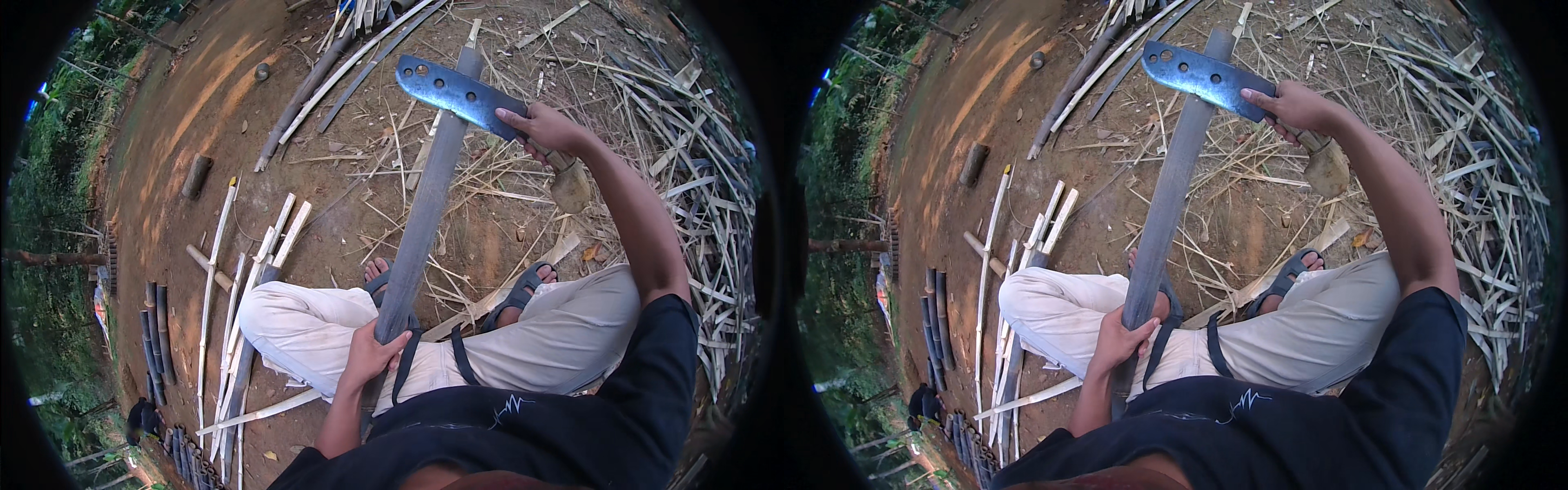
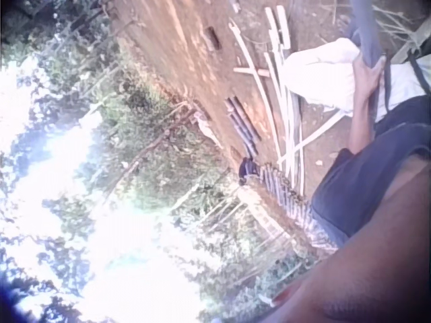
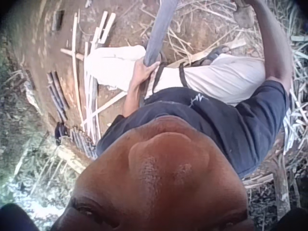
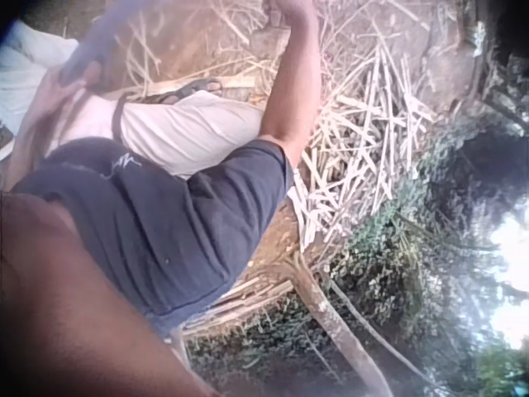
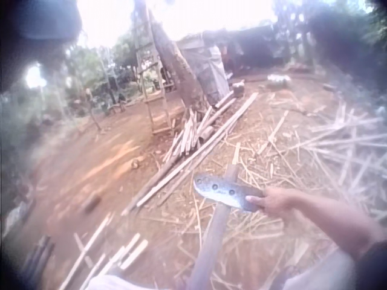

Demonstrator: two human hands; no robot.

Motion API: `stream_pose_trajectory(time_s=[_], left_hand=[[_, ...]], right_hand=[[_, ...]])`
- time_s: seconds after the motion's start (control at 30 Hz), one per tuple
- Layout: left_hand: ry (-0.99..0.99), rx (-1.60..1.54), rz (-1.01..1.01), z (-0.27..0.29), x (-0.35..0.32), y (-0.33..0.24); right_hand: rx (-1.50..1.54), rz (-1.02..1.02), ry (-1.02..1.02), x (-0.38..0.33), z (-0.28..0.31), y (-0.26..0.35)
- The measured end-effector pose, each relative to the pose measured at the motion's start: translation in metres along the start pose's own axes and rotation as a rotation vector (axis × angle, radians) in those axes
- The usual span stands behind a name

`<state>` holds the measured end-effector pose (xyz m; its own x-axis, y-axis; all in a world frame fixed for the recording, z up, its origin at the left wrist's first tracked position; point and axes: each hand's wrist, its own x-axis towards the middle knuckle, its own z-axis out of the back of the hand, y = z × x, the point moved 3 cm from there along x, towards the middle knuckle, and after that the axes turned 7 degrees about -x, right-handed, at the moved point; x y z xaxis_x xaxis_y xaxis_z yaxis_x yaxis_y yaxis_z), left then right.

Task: The person scrapes the outer layer off a long bamboo pole using a large metal blade while sitting on the ground surrounded by bamboo scraps.

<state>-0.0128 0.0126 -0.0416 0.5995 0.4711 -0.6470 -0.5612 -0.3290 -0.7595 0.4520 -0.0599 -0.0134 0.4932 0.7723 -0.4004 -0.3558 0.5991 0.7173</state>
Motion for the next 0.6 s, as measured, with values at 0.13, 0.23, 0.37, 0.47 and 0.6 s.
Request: stream_pose_trajectory(time_s=[0.13,0.23,0.37,0.47,0.6], left_hand=[[0.014,-0.021,-0.022,-0.005,0.0,0.014],[-0.003,0.024,-0.012,-0.005,0.003,-0.001],[-0.046,-0.028,-0.027,0.001,0.003,-0.003],[0.014,-0.037,-0.002,-0.001,0.004,-0.002],[0.105,-0.107,0.05,0.003,0.001,-0.008]], right_hand=[[0.115,-0.082,-0.063,0.004,0.025,-0.014],[-0.004,-0.066,0.077,-0.001,0.012,-0.003],[-0.176,0.009,0.147,0.0,0.007,0.01],[0.024,-0.073,-0.083,-0.001,0.035,-0.004],[-0.073,0.014,0.101,0.001,0.015,-0.008]])
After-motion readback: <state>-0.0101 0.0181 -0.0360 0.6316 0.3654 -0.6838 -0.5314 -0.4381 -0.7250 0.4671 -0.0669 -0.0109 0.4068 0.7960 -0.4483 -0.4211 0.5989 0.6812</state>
